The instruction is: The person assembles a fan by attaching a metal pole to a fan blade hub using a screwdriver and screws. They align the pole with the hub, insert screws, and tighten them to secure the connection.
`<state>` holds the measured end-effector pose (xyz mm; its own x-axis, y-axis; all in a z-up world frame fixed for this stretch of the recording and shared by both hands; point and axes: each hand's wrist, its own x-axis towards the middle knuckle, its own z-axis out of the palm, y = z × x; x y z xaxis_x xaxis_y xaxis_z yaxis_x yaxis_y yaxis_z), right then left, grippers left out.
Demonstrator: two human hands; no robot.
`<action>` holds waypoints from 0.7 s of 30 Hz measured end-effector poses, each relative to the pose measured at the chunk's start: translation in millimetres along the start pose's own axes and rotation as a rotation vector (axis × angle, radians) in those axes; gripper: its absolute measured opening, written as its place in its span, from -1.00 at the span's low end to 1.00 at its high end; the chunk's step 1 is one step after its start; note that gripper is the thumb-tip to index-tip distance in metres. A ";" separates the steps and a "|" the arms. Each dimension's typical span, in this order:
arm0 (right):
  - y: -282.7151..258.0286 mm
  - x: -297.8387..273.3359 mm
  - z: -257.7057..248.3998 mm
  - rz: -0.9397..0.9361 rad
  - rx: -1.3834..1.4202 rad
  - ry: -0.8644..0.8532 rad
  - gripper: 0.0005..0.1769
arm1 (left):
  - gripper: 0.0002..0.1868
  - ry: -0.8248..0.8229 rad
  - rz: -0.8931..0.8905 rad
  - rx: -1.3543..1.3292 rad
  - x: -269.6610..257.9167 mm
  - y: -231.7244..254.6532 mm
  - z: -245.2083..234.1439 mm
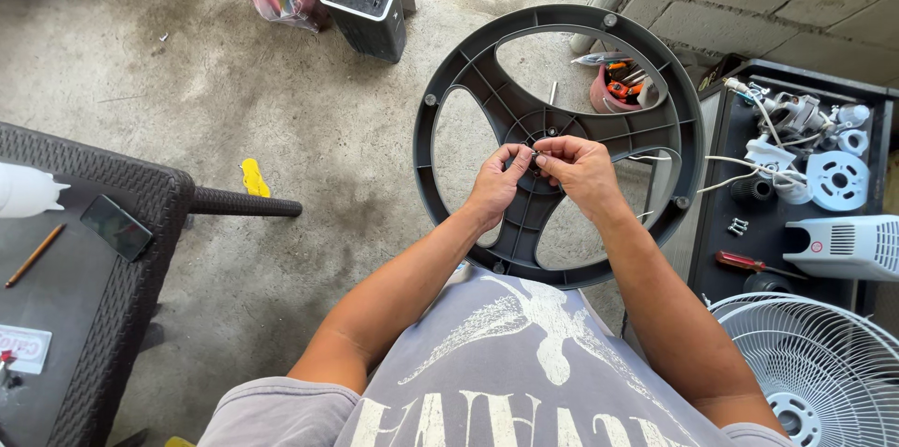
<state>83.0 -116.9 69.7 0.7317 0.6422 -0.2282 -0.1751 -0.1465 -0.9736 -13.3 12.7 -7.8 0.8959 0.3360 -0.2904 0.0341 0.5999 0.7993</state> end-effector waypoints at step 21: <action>-16.0 -10.7 4.0 -0.059 -0.008 0.022 -0.71 | -0.71 0.013 -0.043 0.054 -6.1 12.3 8.1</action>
<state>75.3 -118.4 87.8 0.7549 0.6334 -0.1701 -0.1257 -0.1147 -0.9854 -14.7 12.2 8.1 0.8875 0.3203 -0.3313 0.0965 0.5738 0.8133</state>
